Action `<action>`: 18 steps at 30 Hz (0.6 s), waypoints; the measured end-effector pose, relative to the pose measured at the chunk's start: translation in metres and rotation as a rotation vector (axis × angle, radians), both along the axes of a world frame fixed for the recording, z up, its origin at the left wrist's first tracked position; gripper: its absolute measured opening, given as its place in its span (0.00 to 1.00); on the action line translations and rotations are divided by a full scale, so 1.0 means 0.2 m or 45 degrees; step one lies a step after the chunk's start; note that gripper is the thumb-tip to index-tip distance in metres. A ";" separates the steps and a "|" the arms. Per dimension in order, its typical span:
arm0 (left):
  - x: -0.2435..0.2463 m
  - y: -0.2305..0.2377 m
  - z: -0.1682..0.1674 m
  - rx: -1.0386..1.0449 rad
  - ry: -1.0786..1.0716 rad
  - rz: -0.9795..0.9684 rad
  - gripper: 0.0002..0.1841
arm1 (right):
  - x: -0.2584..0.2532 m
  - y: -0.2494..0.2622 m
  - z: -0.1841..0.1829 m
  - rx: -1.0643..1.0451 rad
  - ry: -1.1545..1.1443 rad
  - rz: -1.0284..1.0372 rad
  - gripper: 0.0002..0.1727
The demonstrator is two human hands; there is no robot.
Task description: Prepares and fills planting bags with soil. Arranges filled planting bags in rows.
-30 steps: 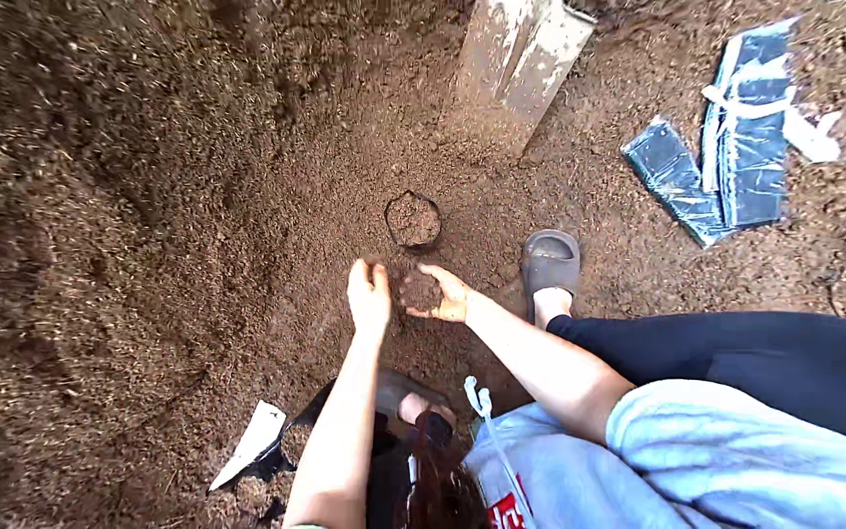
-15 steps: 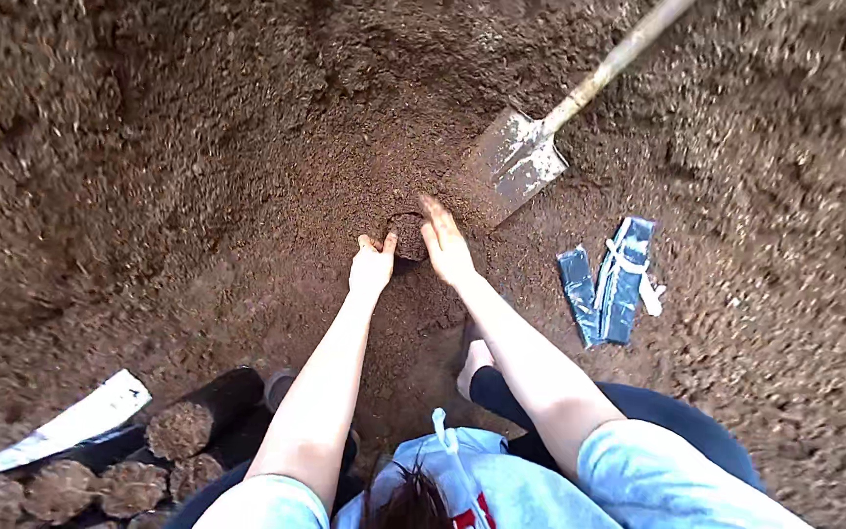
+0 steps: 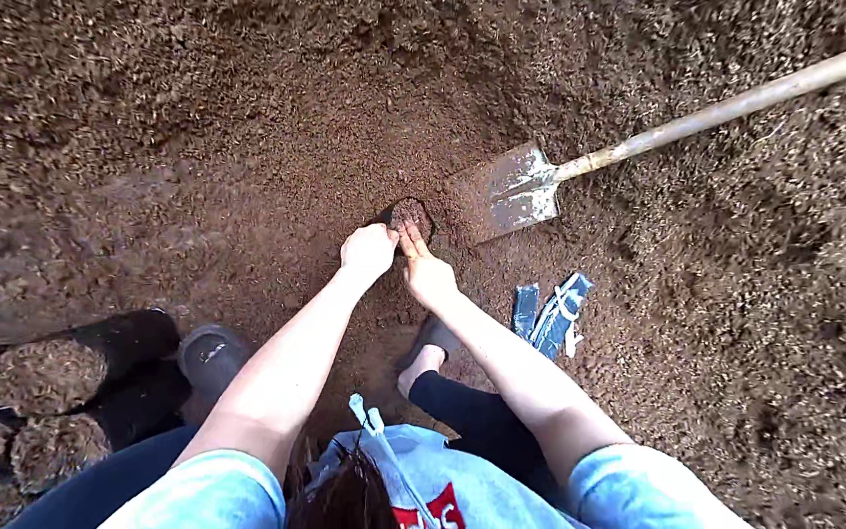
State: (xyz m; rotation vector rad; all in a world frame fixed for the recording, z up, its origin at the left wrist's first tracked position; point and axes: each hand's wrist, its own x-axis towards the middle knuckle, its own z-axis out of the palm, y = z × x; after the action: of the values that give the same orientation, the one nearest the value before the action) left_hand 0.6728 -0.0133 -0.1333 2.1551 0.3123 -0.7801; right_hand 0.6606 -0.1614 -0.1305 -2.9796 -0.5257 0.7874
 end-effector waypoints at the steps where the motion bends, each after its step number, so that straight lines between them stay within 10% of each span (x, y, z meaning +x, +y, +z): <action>1: -0.01 -0.01 0.01 0.013 -0.013 -0.019 0.25 | 0.00 0.00 0.02 0.024 0.052 -0.023 0.41; 8: 0.21 0.25 -0.09 -0.191 -0.237 0.140 0.23 | -0.06 -0.08 0.03 0.535 -0.232 0.146 0.19; 18: 0.84 0.23 -0.71 0.303 -0.382 -0.244 0.37 | -0.38 -0.03 -0.34 0.435 0.891 0.076 0.20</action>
State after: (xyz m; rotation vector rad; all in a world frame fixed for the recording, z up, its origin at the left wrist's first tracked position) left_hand 0.8414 0.0326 -0.2751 2.5147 0.0429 -0.5315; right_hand 0.5856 -0.1666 -0.1979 -2.1873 -0.6172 1.4696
